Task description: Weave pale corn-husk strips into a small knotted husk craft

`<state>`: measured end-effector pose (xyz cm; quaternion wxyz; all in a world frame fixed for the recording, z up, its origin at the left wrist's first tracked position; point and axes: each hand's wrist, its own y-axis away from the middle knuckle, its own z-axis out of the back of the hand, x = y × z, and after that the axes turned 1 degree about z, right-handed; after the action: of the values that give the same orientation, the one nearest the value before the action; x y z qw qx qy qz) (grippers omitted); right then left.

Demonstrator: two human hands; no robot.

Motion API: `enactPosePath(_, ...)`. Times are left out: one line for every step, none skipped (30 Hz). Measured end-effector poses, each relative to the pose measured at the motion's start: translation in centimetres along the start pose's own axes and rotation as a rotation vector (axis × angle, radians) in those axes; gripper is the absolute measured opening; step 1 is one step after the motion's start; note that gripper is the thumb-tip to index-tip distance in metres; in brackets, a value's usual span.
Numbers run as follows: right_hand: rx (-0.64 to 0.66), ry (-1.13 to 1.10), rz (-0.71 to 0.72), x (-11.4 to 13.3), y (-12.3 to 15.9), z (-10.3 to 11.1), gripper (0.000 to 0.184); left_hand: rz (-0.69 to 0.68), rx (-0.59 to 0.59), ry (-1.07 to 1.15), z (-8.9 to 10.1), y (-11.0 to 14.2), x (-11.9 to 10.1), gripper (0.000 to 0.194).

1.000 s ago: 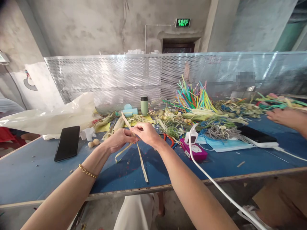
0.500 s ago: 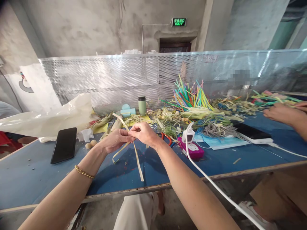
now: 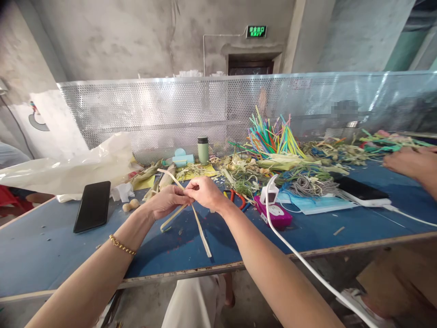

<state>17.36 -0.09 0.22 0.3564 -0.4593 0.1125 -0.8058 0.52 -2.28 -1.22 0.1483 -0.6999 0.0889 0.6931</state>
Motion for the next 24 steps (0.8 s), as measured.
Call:
enactPosePath(-0.054,0.071,0.042,0.1,-0.1,0.1,0.012,-0.006,-0.028,0.016,0.0,-0.1,0.0,0.025)
enactPosePath(-0.132,0.159,0.090,0.3,-0.1,0.2,0.013,-0.007,-0.068,0.044,0.0,-0.2,0.1,0.026)
enactPosePath(-0.225,0.257,0.138,0.6,-0.1,0.3,0.013,-0.001,-0.117,0.088,0.1,-0.3,0.0,0.026)
enactPosePath(-0.326,0.355,0.183,0.9,0.0,0.4,0.014,0.006,-0.173,0.146,0.1,-0.5,0.0,0.027)
enactPosePath(-0.416,0.448,0.217,1.2,0.1,0.5,0.016,0.006,-0.231,0.213,0.2,-0.6,-0.1,0.026)
enactPosePath(-0.465,0.516,0.240,1.5,0.2,0.5,0.019,-0.006,-0.290,0.282,0.2,-0.8,-0.1,0.025)
enactPosePath(-0.472,0.561,0.255,1.8,0.4,0.4,0.022,-0.030,-0.346,0.347,0.3,-0.9,-0.2,0.024)
enactPosePath(-0.431,0.585,0.256,1.9,0.5,0.2,0.024,-0.063,-0.393,0.400,0.3,-1.0,-0.2,0.024)
enactPosePath(-0.375,0.594,0.240,2.0,0.7,-0.1,0.026,-0.097,-0.429,0.439,0.3,-1.1,-0.1,0.023)
enactPosePath(-0.310,0.595,0.210,2.1,0.7,-0.4,0.027,-0.125,-0.451,0.465,0.3,-1.2,-0.1,0.023)
enactPosePath(-0.255,0.591,0.166,2.1,0.8,-0.8,0.026,-0.144,-0.458,0.480,0.2,-1.3,0.0,0.024)
enactPosePath(-0.231,0.587,0.119,2.0,0.8,-1.1,0.023,-0.156,-0.457,0.484,0.1,-1.4,0.1,0.025)
enactPosePath(-0.216,0.591,0.081,1.9,0.8,-1.4,0.021,-0.165,-0.448,0.479,0.0,-1.4,0.2,0.026)
enactPosePath(-0.213,0.594,0.047,1.8,0.8,-1.6,0.019,-0.171,-0.437,0.471,-0.1,-1.4,0.3,0.028)
enactPosePath(-0.220,0.594,0.020,1.8,0.7,-1.7,0.018,-0.174,-0.429,0.464,-0.3,-1.4,0.4,0.029)
enactPosePath(-0.230,0.584,-0.002,1.7,0.6,-1.6,0.017,-0.173,-0.423,0.459,-0.4,-1.3,0.4,0.031)
enactPosePath(-0.239,0.557,-0.020,1.7,0.6,-1.5,0.016,-0.169,-0.417,0.454,-0.5,-1.2,0.3,0.033)
enactPosePath(-0.246,0.507,-0.038,1.8,0.5,-1.4,0.017,-0.165,-0.411,0.448,-0.6,-1.1,0.2,0.035)
enactPosePath(-0.247,0.432,-0.062,1.8,0.4,-1.2,0.017,-0.164,-0.404,0.438,-0.7,-1.0,0.1,0.036)
enactPosePath(-0.239,0.331,-0.098,1.9,0.3,-1.1,0.018,-0.165,-0.399,0.424,-0.8,-0.9,0.0,0.037)
enactPosePath(-0.227,0.209,-0.147,1.9,0.3,-1.0,0.018,-0.169,-0.397,0.411,-0.8,-0.8,-0.2,0.038)
enactPosePath(-0.214,0.074,-0.203,2.0,0.2,-1.0,0.016,-0.172,-0.399,0.401,-0.9,-0.7,-0.3,0.038)
enactPosePath(-0.206,-0.064,-0.258,2.0,0.1,-1.1,0.014,-0.174,-0.405,0.396,-0.9,-0.6,-0.4,0.037)
enactPosePath(-0.206,-0.192,-0.304,2.1,0.1,-1.1,0.012,-0.171,-0.412,0.396,-0.8,-0.6,-0.4,0.037)
